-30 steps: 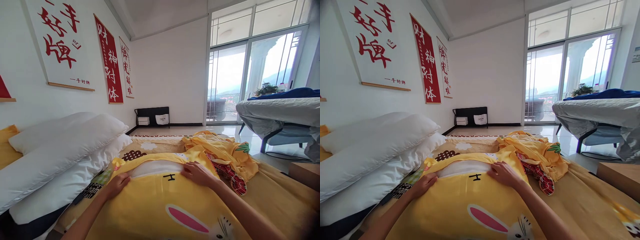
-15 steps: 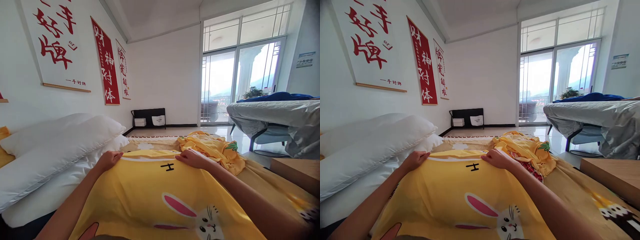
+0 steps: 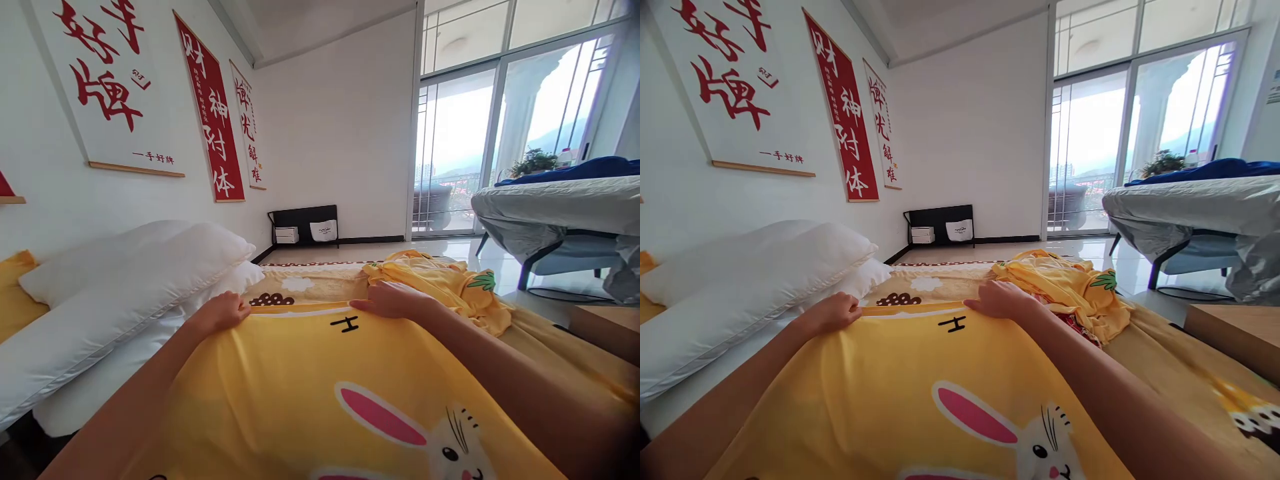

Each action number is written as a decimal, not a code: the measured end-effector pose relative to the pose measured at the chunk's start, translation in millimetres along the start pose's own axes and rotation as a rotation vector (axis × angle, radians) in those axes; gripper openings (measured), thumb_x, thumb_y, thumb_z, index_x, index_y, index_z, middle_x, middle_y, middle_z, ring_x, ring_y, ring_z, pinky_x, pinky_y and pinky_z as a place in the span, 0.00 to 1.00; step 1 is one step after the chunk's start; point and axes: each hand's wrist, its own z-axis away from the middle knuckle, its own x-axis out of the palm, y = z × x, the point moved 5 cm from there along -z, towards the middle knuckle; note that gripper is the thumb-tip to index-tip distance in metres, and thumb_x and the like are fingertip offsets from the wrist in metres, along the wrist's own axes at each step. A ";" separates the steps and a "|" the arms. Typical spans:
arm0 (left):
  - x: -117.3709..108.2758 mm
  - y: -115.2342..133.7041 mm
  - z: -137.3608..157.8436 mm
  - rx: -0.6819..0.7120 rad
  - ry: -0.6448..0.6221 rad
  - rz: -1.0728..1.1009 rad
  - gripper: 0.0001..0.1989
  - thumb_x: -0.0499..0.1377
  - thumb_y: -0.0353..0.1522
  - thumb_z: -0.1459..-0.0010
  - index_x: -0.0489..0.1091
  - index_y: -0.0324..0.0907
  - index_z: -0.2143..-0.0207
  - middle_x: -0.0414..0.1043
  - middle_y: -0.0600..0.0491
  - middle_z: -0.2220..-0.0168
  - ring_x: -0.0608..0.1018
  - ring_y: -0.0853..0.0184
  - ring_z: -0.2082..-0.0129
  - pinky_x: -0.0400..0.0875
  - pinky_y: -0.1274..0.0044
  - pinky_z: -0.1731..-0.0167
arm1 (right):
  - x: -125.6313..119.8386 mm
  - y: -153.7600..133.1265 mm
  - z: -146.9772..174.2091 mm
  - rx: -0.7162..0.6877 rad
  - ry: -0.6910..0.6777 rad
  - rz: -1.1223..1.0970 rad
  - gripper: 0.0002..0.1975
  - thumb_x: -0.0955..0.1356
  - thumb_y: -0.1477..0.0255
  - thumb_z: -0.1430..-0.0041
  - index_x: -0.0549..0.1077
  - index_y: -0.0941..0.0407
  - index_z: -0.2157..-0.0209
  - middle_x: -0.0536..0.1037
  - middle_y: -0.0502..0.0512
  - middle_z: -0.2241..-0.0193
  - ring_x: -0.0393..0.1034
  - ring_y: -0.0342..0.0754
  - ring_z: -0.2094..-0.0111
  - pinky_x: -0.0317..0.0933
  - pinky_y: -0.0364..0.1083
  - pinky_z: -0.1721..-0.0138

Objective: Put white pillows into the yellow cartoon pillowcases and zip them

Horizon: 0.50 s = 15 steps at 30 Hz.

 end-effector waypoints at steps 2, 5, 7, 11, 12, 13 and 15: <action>5.7 4.5 -2.0 -0.008 0.012 -0.067 0.15 0.51 0.38 0.47 0.66 0.41 0.83 0.73 0.47 0.77 0.72 0.66 0.78 0.55 0.76 0.78 | 5.1 4.6 -2.8 -0.002 0.015 0.020 0.24 0.58 0.57 0.37 0.77 0.61 0.65 0.78 0.66 0.63 0.74 0.55 0.65 0.62 0.49 0.66; 12.8 15.7 -7.4 0.008 0.080 -0.176 0.14 0.52 0.37 0.48 0.70 0.40 0.79 0.75 0.44 0.73 0.75 0.61 0.74 0.59 0.74 0.74 | 16.3 5.3 -6.7 0.016 -0.001 0.056 0.12 0.63 0.72 0.44 0.77 0.62 0.67 0.79 0.65 0.66 0.74 0.53 0.67 0.61 0.46 0.70; 18.3 19.7 -11.3 0.006 0.115 -0.195 0.16 0.51 0.38 0.46 0.72 0.40 0.78 0.76 0.42 0.72 0.76 0.59 0.71 0.61 0.73 0.71 | 21.5 0.6 -6.4 0.031 0.004 0.095 0.11 0.63 0.76 0.45 0.78 0.62 0.68 0.80 0.65 0.68 0.74 0.54 0.68 0.60 0.47 0.71; 9.4 6.7 -18.3 -0.085 0.163 -0.172 0.25 0.44 0.42 0.40 0.73 0.39 0.78 0.76 0.42 0.73 0.77 0.57 0.70 0.61 0.72 0.70 | 9.9 -10.2 1.5 0.042 0.115 0.172 0.17 0.58 0.72 0.37 0.77 0.61 0.67 0.79 0.67 0.67 0.74 0.57 0.64 0.60 0.49 0.66; -0.1 0.5 -19.4 -0.114 0.213 -0.162 0.27 0.43 0.44 0.39 0.73 0.39 0.77 0.76 0.43 0.74 0.76 0.58 0.70 0.61 0.73 0.70 | 3.1 -11.2 3.7 0.053 0.149 0.186 0.20 0.55 0.70 0.35 0.76 0.60 0.66 0.79 0.67 0.67 0.74 0.57 0.63 0.59 0.49 0.66; -11.4 -5.9 -20.1 -0.143 0.283 -0.152 0.29 0.41 0.46 0.38 0.73 0.39 0.77 0.75 0.44 0.74 0.76 0.58 0.70 0.61 0.74 0.70 | -4.7 -11.5 5.6 0.073 0.197 0.196 0.23 0.53 0.68 0.33 0.76 0.60 0.65 0.79 0.67 0.67 0.74 0.57 0.63 0.59 0.50 0.65; -31.4 -17.1 -20.9 -0.182 0.429 -0.130 0.31 0.39 0.48 0.38 0.73 0.40 0.76 0.75 0.46 0.76 0.76 0.59 0.70 0.60 0.75 0.70 | -19.8 -12.0 7.9 0.134 0.335 0.200 0.28 0.49 0.64 0.32 0.75 0.59 0.65 0.78 0.66 0.67 0.73 0.58 0.64 0.58 0.50 0.65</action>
